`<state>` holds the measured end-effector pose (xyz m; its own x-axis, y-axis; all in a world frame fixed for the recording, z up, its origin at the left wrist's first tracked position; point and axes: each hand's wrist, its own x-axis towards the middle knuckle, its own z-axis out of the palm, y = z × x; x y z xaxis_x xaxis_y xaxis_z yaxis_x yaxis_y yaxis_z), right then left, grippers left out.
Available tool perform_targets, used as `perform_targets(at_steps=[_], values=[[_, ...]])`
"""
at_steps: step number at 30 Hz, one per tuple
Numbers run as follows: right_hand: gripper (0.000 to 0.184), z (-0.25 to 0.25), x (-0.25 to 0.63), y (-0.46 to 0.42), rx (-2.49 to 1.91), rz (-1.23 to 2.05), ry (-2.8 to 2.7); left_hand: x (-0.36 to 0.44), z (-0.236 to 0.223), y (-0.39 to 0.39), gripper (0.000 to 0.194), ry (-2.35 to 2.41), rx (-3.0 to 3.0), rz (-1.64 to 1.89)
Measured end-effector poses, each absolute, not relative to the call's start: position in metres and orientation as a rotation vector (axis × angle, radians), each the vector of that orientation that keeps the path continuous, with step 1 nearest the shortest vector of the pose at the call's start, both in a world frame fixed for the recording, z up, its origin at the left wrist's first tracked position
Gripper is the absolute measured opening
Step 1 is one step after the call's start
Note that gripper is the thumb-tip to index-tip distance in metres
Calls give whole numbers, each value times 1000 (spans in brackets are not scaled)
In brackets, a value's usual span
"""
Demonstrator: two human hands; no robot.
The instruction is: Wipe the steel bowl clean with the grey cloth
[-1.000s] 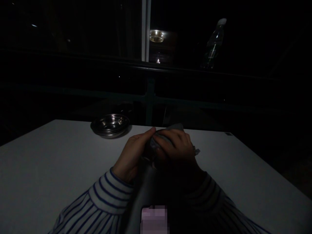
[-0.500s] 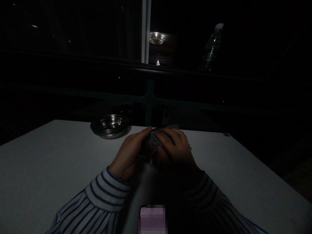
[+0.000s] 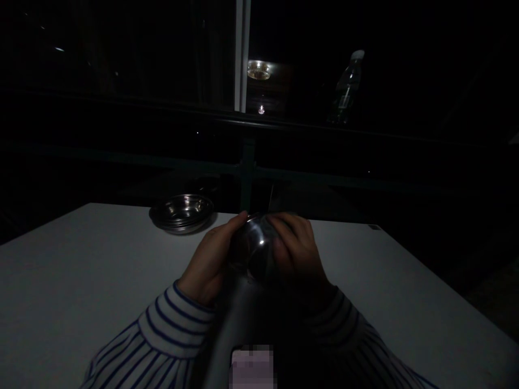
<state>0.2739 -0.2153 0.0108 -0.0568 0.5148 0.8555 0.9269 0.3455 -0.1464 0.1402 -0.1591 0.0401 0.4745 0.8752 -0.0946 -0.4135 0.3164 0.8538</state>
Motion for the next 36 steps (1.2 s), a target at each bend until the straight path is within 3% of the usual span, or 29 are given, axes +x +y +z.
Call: perform_targets(at_steps=[4, 10, 17, 25, 32, 36], values=[[35, 12, 279, -213, -1327, -464, -1608, 139, 43, -159, 14, 647, 809, 937], [35, 15, 271, -217, -1292, -672, -1803, 141, 38, -163, 16, 590, 880, 932], [35, 13, 282, -213, -1334, -375, -1528, 137, 48, -161, 13, 621, 776, 927], [33, 13, 265, -216, -1275, -699, -1797, 143, 40, -165, 10, 588, 831, 877], [33, 11, 280, -210, -1279, -400, -1563, 136, 49, -162, 10, 613, 680, 920], [34, 12, 276, -211, -1280, -453, -1566, 137, 49, -163, 12, 593, 674, 910]])
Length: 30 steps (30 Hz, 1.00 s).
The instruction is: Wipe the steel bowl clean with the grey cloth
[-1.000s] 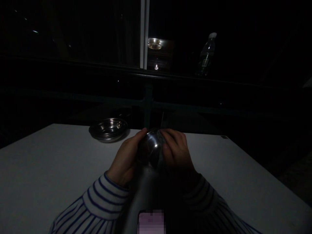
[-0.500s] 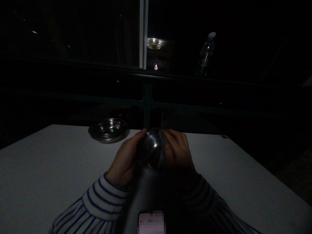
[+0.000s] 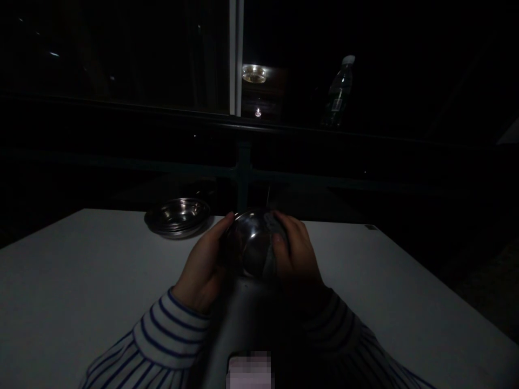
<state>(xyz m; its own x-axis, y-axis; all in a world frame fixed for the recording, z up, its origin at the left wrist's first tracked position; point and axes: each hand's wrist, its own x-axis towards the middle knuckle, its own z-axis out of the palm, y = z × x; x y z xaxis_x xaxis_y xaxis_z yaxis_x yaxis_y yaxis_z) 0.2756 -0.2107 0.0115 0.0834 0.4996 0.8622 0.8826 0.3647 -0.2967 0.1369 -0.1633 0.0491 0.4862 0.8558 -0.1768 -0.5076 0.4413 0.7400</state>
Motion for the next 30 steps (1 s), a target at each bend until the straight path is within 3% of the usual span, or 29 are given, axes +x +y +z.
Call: perform_targets(at_steps=[5, 14, 21, 30], values=[[29, 19, 275, -215, -1226, -504, -1786, 141, 49, -167, 11, 600, 682, 856], [42, 6, 283, -207, -1209, -312, -1611, 133, 52, -160, 15, 596, 642, 1008], [36, 22, 286, -218, -1267, -419, -1822, 143, 49, -168, 17, 646, 685, 751], [34, 22, 291, -216, -1198, -268, -1724, 137, 55, -167, 18, 628, 652, 856]])
